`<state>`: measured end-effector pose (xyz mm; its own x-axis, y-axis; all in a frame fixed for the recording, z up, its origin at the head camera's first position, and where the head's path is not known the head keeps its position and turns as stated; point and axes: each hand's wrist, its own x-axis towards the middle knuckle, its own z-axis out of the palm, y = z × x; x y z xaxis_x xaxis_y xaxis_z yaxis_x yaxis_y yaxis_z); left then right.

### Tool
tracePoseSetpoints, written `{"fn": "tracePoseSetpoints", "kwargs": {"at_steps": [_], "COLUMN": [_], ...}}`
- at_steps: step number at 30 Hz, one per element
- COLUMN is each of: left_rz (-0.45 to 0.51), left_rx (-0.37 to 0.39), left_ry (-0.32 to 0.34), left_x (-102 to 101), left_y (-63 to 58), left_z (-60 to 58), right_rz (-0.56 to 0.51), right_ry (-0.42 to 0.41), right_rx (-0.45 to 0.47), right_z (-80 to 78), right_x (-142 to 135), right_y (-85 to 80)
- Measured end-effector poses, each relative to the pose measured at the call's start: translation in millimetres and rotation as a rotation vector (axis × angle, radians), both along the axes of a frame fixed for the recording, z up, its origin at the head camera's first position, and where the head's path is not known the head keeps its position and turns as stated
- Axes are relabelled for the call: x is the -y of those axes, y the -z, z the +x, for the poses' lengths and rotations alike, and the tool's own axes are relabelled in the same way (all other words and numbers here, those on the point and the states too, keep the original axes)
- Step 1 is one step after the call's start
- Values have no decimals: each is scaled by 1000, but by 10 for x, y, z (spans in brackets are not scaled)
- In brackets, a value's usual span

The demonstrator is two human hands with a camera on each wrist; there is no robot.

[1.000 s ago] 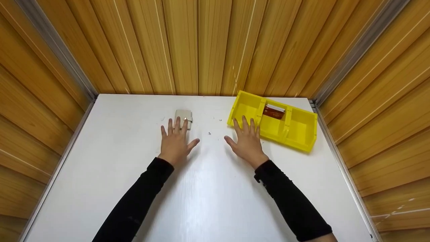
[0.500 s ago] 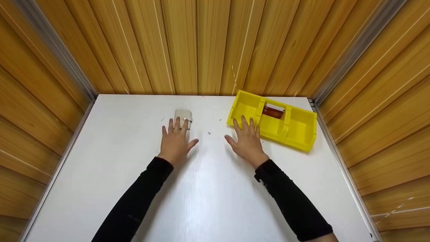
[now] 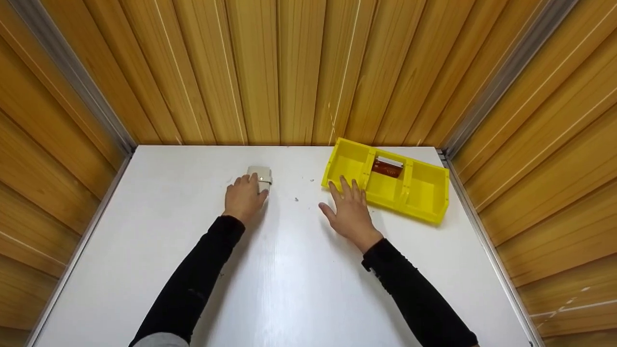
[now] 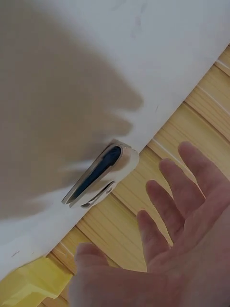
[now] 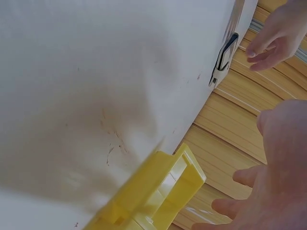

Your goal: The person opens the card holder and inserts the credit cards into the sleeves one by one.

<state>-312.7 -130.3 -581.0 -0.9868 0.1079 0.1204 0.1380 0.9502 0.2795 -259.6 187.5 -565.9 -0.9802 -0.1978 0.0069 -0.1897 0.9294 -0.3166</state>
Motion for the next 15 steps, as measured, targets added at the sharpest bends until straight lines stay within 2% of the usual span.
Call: {"fn": "tracePoseSetpoints", "kwargs": {"at_steps": [3,7,12,15], "left_rz": [20,51,73,61], "left_rx": [5,63,150,169], "left_ry": [-30,-87,-146,-157], "left_x": [34,69,53,12], "left_y": [25,41,62,56], "left_z": [-116,-243,-369,-430], "right_rz": [-2,3,-4,-9], "right_ry": [0,6,-19,-38], "right_rx": [4,-5,-63,-94], "right_z": [38,79,108,110], "right_x": [-26,-62,-98,-118], "right_y": [3,7,24,32]}}
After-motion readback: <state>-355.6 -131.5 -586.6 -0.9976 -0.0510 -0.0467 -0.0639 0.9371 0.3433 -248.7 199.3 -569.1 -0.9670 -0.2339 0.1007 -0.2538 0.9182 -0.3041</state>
